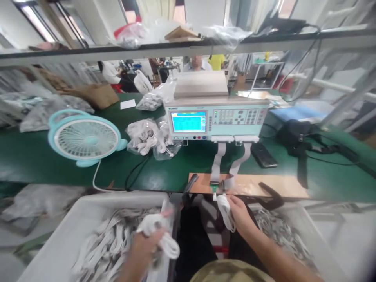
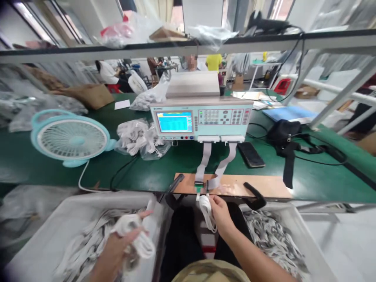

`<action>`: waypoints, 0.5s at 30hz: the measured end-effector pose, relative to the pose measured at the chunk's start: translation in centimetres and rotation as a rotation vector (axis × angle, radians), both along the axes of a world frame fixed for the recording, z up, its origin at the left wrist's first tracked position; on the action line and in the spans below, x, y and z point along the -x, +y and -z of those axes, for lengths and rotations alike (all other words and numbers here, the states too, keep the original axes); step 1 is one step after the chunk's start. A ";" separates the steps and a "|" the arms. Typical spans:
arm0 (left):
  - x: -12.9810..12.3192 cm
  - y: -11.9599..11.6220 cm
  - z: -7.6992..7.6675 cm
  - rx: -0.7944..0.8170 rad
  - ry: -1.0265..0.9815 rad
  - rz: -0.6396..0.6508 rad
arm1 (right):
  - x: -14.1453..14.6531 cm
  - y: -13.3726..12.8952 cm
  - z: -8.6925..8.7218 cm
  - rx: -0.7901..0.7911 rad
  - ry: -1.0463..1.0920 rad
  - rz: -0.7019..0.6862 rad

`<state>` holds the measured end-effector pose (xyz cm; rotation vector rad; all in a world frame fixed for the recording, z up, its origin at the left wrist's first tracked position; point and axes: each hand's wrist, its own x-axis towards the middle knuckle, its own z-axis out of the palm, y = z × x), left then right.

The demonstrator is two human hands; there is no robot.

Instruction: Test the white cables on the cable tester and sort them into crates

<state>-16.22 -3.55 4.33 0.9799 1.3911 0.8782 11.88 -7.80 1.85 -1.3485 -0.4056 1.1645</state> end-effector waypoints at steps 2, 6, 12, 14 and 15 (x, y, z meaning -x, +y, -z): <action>-5.9 -0.2 -0.3 0.058 -0.166 0.244 | 0.1 -0.2 -0.4 0.008 0.017 -0.004; -14.0 0.2 0.5 0.101 -0.261 0.377 | 0.1 0.0 -0.6 -0.024 0.026 0.018; -15.6 -1.2 1.5 0.076 -0.335 0.320 | 0.2 -1.3 0.0 -0.078 -0.042 -0.051; -15.5 -2.1 1.6 0.074 -0.314 0.387 | -1.3 -3.1 0.5 -0.049 -0.091 -0.147; -15.4 -2.6 1.7 0.065 -0.276 0.430 | -2.7 -4.2 0.7 -0.022 -0.156 -0.208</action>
